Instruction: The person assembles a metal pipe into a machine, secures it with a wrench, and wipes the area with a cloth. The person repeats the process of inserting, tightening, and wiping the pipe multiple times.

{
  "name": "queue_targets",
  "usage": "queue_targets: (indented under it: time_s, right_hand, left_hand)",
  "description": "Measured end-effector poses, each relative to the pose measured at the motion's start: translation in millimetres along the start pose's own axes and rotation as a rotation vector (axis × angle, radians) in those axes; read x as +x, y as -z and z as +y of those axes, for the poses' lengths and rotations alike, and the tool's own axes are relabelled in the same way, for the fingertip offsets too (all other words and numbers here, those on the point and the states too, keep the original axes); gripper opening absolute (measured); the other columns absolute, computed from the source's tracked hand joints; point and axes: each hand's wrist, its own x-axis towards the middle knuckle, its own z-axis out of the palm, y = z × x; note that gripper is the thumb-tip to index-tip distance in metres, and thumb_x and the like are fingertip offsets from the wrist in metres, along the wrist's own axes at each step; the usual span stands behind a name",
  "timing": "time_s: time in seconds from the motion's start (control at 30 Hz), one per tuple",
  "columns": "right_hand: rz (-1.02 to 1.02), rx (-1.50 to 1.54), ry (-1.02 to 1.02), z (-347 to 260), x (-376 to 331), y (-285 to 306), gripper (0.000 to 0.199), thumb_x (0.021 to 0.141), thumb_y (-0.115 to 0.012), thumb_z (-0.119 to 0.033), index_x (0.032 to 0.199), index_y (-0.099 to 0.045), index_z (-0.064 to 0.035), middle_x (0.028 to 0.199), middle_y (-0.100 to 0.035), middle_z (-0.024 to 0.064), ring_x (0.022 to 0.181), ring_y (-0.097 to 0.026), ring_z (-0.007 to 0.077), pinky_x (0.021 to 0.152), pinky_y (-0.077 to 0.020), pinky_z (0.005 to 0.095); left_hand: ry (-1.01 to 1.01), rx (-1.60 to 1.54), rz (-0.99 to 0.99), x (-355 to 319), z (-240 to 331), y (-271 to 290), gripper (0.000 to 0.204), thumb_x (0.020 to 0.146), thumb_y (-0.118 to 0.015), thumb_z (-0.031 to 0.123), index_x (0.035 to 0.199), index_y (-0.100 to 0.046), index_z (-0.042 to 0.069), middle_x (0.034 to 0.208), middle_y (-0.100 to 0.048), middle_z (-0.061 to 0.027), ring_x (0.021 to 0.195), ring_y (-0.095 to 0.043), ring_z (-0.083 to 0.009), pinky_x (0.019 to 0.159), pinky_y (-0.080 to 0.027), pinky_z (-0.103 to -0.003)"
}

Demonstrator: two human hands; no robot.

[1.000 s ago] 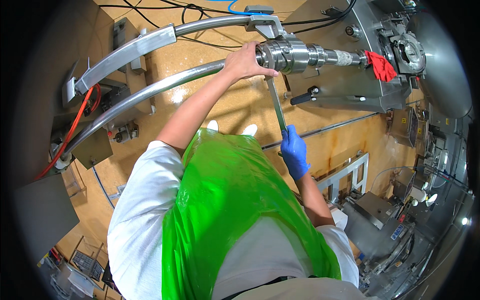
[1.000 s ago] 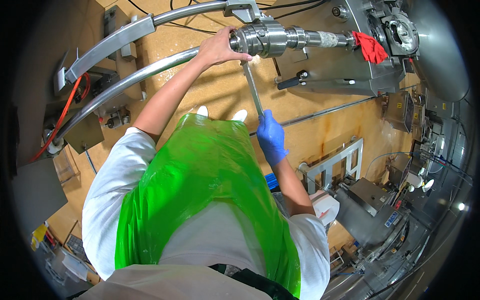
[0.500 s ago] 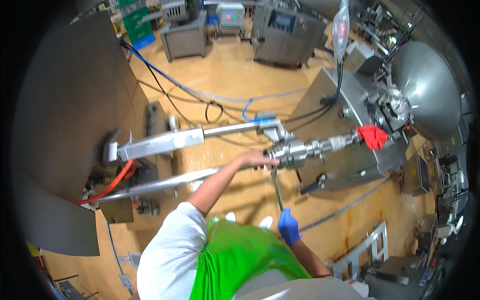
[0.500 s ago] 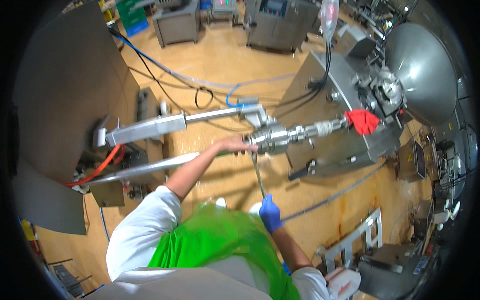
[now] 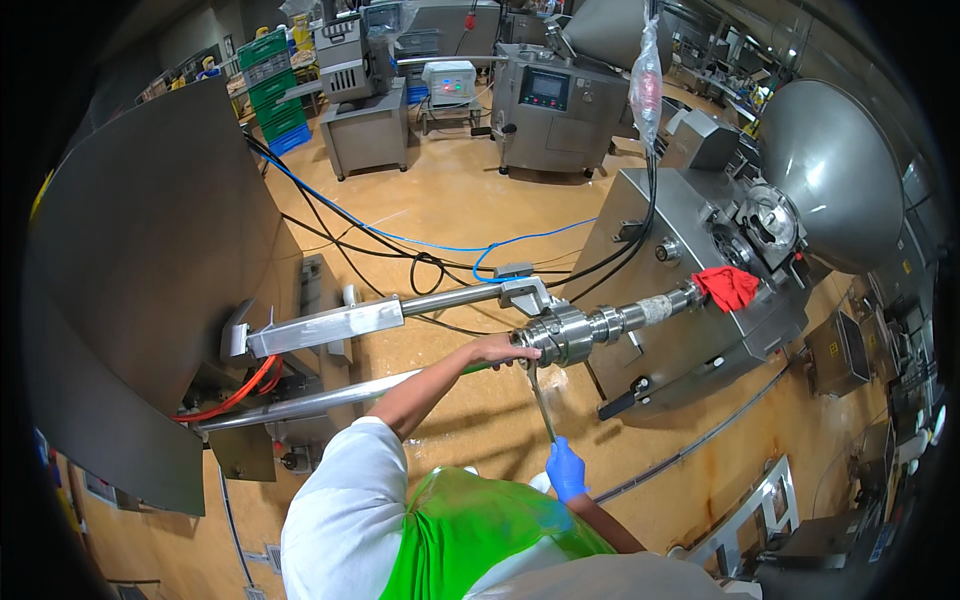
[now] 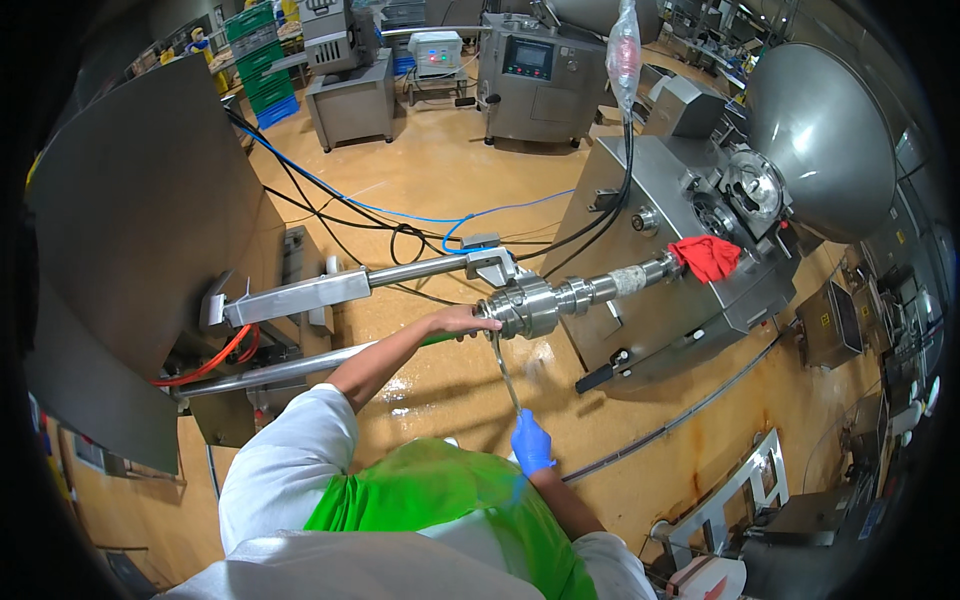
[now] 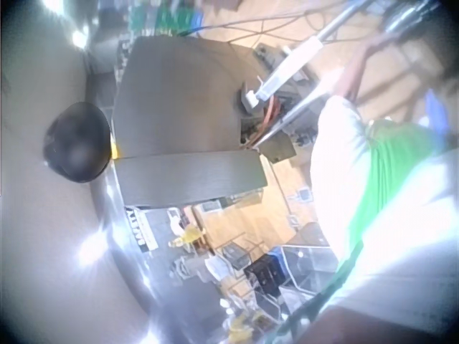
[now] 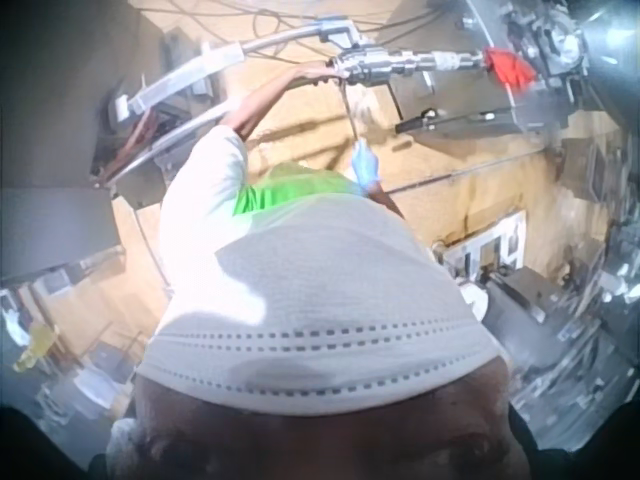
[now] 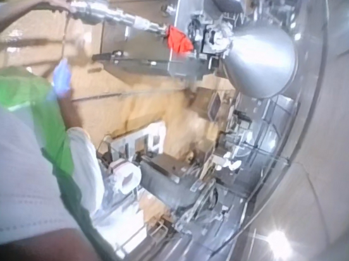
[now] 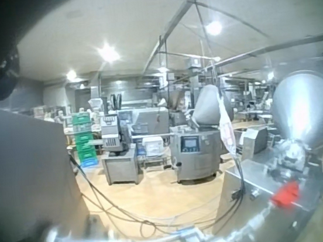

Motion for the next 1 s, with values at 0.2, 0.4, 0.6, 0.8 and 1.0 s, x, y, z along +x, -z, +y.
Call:
queue_targets:
  time_s: [0.2,0.4,0.6,0.8,1.0]
  right_hand:
    - [0.004,0.015,0.01,6.7,-0.1,-2.1,0.023,0.1,-0.047,-0.027,0.116,-0.054,-0.0127,0.077,-0.067,0.023,0.069,-0.065,0.0459,0.062,-0.0506,0.0572]
    - [0.092,0.091,0.03,21.9,-0.4,43.4,0.023,0.099,-0.051,-0.027,0.117,-0.056,-0.0138,0.076,-0.068,0.0222,0.07,-0.065,0.0448,0.062,-0.0508,0.0559]
    - [0.265,0.584,-0.196,76.0,5.1,168.4,0.021,0.1,-0.051,-0.024,0.11,-0.058,-0.007,0.075,-0.064,0.0162,0.065,-0.063,0.0308,0.062,-0.049,0.0467]
    - [0.734,0.443,-0.151,199.8,66.2,294.9,0.016,0.098,-0.05,-0.02,0.098,-0.051,-0.0035,0.076,-0.048,0.0071,0.068,-0.051,0.0172,0.064,-0.045,0.0362]
    - [0.653,0.757,-0.394,359.5,138.9,374.3,0.017,0.097,-0.052,-0.022,0.085,-0.046,-0.0111,0.062,-0.042,-0.0003,0.044,-0.038,0.0101,0.038,-0.0332,0.0268]
  left_hand:
    - [-0.011,0.034,0.016,-2.8,0.9,0.0,0.097,0.067,-0.062,0.086,0.111,-0.065,-0.001,0.092,-0.063,-0.0103,0.083,-0.061,-0.0192,0.062,-0.051,-0.033]
    - [0.074,0.082,-0.007,1.0,-1.4,5.8,0.111,0.066,-0.055,0.092,0.12,-0.059,-0.005,0.097,-0.064,-0.0138,0.084,-0.063,-0.0212,0.065,-0.054,-0.034]
    - [0.073,0.081,0.093,9.7,-12.4,-2.4,0.109,0.064,-0.06,0.089,0.12,-0.059,-0.004,0.096,-0.065,-0.0127,0.083,-0.064,-0.0211,0.065,-0.054,-0.032]
    - [0.184,0.215,0.234,7.2,-3.6,-10.8,0.103,0.059,-0.066,0.087,0.117,-0.063,0.001,0.086,-0.068,-0.0079,0.073,-0.065,-0.0176,0.064,-0.054,-0.029]
    - [0.193,0.219,0.29,-0.9,9.1,-15.5,0.099,0.057,-0.066,0.087,0.11,-0.065,0.003,0.08,-0.068,-0.0065,0.066,-0.064,-0.0163,0.061,-0.051,-0.029]
